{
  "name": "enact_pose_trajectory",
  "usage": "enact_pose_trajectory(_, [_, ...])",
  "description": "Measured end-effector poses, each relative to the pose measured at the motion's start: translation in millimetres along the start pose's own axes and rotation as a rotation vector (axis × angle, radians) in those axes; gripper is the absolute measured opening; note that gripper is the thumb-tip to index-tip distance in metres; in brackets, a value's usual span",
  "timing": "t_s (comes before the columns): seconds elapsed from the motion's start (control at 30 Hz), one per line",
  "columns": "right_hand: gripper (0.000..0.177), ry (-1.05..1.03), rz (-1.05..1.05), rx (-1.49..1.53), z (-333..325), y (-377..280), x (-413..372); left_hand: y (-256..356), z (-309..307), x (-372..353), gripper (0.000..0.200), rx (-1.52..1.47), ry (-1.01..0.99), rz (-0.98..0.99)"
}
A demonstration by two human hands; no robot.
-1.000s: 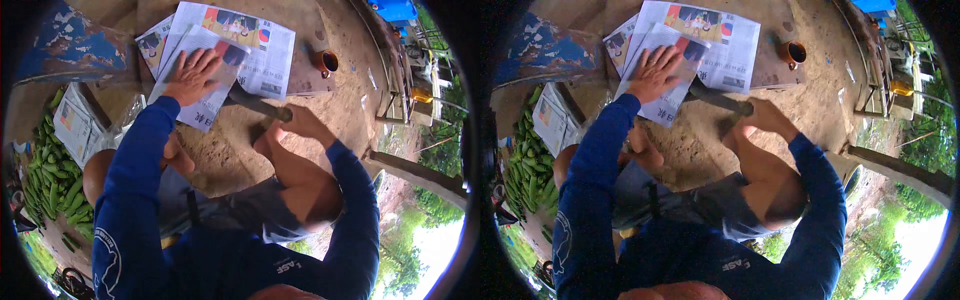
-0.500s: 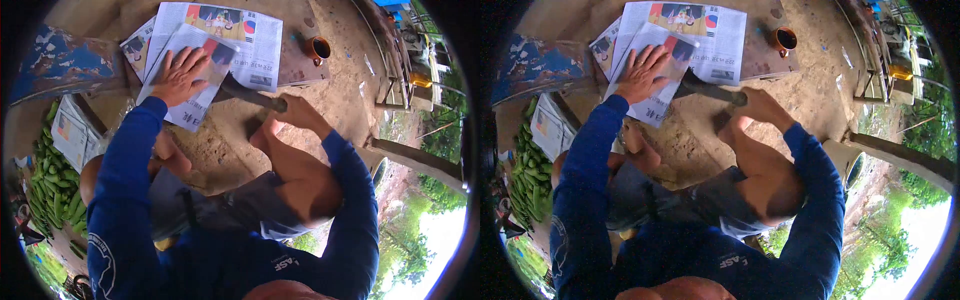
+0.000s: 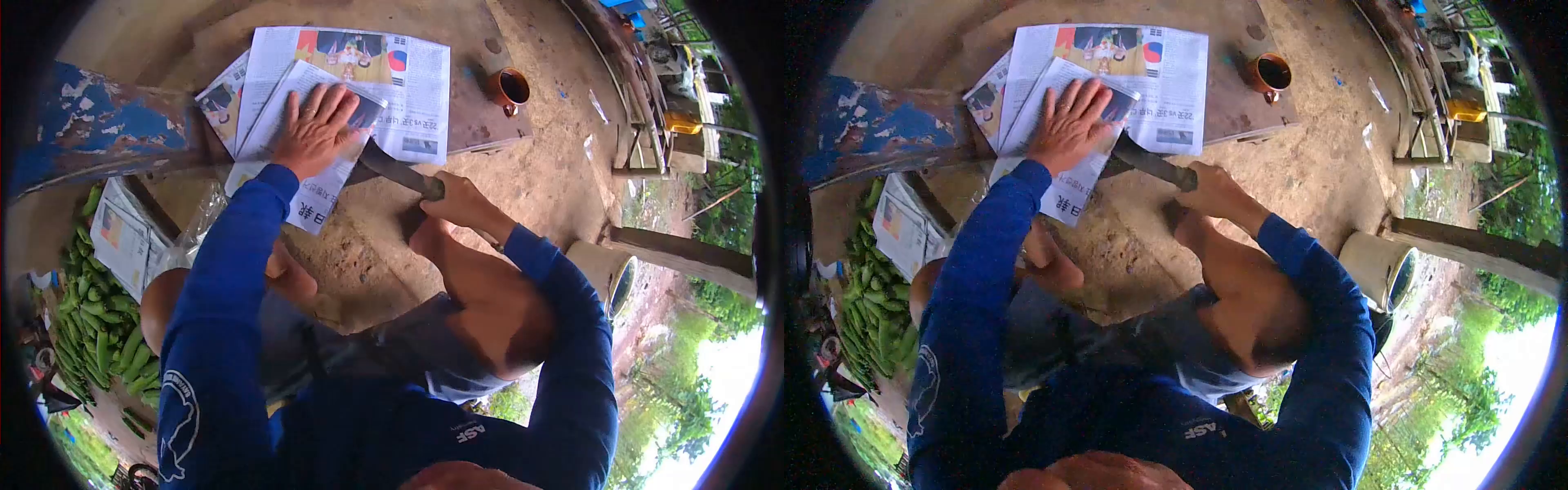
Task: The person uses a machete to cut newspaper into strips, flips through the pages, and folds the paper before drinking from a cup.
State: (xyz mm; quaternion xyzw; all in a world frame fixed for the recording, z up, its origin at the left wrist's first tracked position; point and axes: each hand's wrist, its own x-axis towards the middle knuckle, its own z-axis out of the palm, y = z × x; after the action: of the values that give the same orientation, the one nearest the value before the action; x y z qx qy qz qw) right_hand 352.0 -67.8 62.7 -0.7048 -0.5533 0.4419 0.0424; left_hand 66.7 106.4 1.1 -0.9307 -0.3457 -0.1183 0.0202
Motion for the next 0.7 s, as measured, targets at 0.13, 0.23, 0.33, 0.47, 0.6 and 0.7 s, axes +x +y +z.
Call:
enact_pose_trajectory(0.13, [0.060, 0.060, -0.079, -0.024, -5, -10, 17, 2, -4, 6, 0.065, -0.037, 0.012, 0.000])
enact_pose_trajectory(0.23, [0.056, 0.038, -0.102, -0.049, -22, 4, 2, 0, -4, 0, 0.064, -0.045, -0.046, -0.009])
enact_pose_trajectory(0.33, [0.055, 0.030, -0.031, -0.053, -25, 16, -20, -4, -2, 3, 0.062, -0.026, -0.027, 0.037])
enact_pose_trajectory(0.47, [0.055, 0.037, -0.015, -0.070, -16, 25, -8, 2, -11, 5, 0.064, -0.033, -0.107, 0.006])
enact_pose_trajectory(0.6, [0.052, 0.120, -0.098, 0.021, -15, 2, 15, 3, -7, 6, 0.061, -0.066, -0.014, 0.021])
enact_pose_trajectory(0.7, [0.050, 0.110, -0.050, 0.080, -19, 11, 23, 3, -11, 7, 0.060, -0.075, -0.041, 0.010])
